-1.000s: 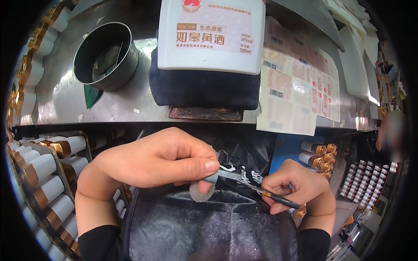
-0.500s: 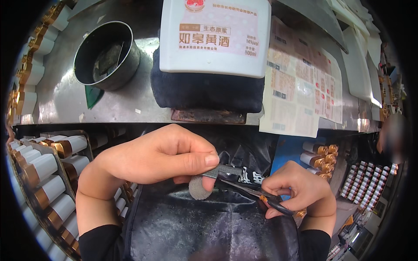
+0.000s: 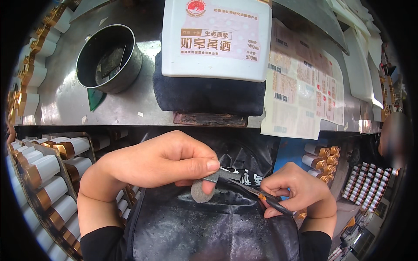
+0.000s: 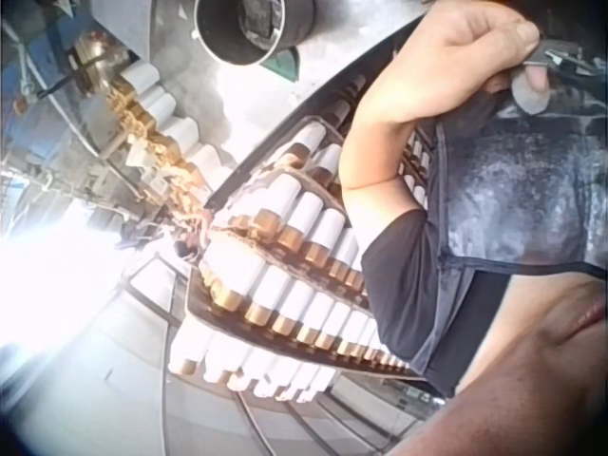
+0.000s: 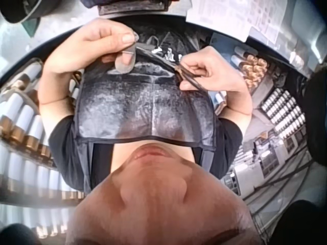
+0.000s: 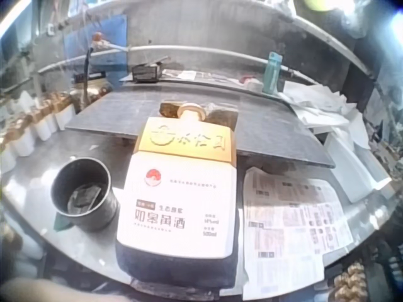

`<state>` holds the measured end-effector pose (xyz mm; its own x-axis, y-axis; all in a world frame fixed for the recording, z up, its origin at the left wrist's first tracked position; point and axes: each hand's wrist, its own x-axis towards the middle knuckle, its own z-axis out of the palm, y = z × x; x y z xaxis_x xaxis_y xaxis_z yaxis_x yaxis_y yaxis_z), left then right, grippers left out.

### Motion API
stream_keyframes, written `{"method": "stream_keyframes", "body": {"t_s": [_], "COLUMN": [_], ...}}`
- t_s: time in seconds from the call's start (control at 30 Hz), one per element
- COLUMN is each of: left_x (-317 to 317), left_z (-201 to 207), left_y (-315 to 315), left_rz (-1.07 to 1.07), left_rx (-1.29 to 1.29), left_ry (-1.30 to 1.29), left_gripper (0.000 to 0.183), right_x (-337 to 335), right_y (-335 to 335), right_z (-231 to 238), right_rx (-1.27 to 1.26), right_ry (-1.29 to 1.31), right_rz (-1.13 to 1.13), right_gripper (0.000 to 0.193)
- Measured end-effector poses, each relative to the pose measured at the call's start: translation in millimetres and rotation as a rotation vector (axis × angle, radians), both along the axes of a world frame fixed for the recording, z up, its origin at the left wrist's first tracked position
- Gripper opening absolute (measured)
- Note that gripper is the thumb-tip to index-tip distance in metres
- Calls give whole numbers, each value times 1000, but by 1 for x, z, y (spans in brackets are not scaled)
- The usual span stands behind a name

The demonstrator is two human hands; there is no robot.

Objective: The person applies printed labels to the sides of gold and white bottles using a green plastic squeegee to smooth them. They handle each bottle one at a time, rotate it to align the label, and wipe the surface to remove air bubbles before placing the finished bottle aside.

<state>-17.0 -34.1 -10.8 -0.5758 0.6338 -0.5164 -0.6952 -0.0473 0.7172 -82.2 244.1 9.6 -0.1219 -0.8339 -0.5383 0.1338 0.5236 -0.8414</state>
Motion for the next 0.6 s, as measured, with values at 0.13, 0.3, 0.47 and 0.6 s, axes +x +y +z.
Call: {"method": "stream_keyframes", "body": {"t_s": [0.13, 0.3, 0.47, 0.6], "left_x": [0, -1, -3, -2], "left_z": [-1, -2, -1, -5], "left_y": [-1, -2, -1, -1], "left_rz": [-6, -21, 22, 55], "left_rx": [-2, 9, 55, 79], "left_ry": [-1, -35, -110, -145], "left_gripper": [35, 35, 35, 37], "right_x": [0, 0, 3, 1], "right_y": [0, 0, -2, -9], "right_z": [0, -2, 0, 7], "right_rx": [-6, 5, 37, 8], "right_ry": [-14, -35, -35, 95], "right_rz": [-2, 1, -63, -41], "right_gripper": [46, 44, 40, 38]}}
